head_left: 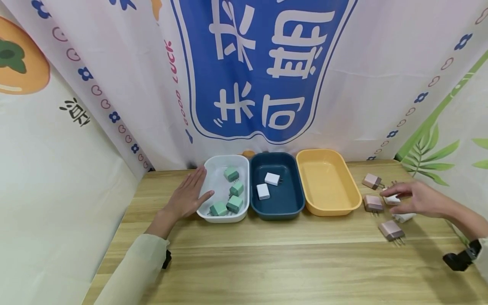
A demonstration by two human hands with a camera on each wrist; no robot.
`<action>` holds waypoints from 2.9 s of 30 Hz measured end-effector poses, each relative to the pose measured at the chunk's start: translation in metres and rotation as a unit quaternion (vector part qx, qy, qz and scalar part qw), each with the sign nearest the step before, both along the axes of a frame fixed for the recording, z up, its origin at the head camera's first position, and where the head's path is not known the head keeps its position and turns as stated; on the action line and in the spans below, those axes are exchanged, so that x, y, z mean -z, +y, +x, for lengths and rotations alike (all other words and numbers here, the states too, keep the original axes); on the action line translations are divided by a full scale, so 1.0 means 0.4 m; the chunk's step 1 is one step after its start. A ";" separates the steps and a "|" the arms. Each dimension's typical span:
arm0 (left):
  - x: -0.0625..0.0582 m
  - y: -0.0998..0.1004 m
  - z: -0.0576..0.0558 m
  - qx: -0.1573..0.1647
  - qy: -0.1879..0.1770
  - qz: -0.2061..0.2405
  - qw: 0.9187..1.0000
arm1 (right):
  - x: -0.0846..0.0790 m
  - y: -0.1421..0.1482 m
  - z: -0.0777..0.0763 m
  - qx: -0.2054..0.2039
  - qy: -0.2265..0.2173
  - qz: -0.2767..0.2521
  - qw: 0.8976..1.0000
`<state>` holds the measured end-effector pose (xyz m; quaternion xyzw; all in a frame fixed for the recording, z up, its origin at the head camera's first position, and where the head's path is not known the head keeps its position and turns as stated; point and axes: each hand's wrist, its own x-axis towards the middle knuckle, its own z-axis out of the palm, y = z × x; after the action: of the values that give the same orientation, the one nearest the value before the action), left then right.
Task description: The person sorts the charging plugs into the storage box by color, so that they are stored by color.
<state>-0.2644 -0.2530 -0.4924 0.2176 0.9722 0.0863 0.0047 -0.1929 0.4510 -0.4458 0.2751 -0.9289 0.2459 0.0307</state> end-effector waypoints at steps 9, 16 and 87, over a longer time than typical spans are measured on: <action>-0.002 -0.001 0.004 -0.002 -0.002 0.010 1.000 | 0.016 0.031 0.021 0.026 -0.038 0.037 0.998; -0.001 -0.001 0.001 -0.001 -0.004 0.003 1.000 | 0.035 0.049 0.030 0.050 -0.059 0.042 0.996; -0.002 0.002 0.005 -0.007 -0.011 0.008 1.000 | 0.107 0.099 0.057 0.125 -0.068 0.100 0.985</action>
<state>-0.2624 -0.2522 -0.4917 0.2098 0.9729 0.0962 0.0127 -0.1700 0.4905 -0.4886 0.1413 -0.9758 0.1641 -0.0297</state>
